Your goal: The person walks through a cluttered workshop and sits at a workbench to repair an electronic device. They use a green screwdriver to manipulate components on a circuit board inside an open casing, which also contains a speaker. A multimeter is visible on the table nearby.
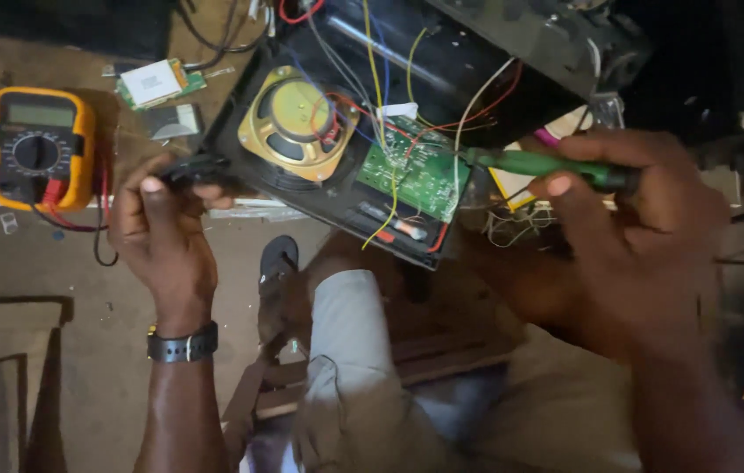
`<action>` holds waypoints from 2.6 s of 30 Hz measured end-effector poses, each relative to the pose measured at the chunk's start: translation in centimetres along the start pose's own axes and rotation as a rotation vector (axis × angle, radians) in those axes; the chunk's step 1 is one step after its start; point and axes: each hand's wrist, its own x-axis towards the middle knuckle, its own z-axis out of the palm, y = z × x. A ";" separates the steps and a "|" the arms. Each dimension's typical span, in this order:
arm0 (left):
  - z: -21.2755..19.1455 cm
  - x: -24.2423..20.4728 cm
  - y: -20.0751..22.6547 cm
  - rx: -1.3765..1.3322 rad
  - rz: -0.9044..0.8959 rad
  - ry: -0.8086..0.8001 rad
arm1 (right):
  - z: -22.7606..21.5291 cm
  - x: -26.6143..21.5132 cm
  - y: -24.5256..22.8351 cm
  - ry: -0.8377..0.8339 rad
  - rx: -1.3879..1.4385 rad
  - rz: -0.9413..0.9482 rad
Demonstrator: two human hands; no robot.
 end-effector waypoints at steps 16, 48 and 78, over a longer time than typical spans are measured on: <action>10.3 -6.0 3.9 0.544 0.405 -0.451 | -2.3 0.4 2.1 0.047 0.014 -0.025; 15.2 -6.7 0.1 0.811 0.554 -0.654 | -2.8 0.2 4.1 -0.008 -0.026 -0.038; 14.7 -6.9 -1.2 0.856 0.630 -0.658 | -3.1 -0.4 4.4 -0.026 0.010 -0.011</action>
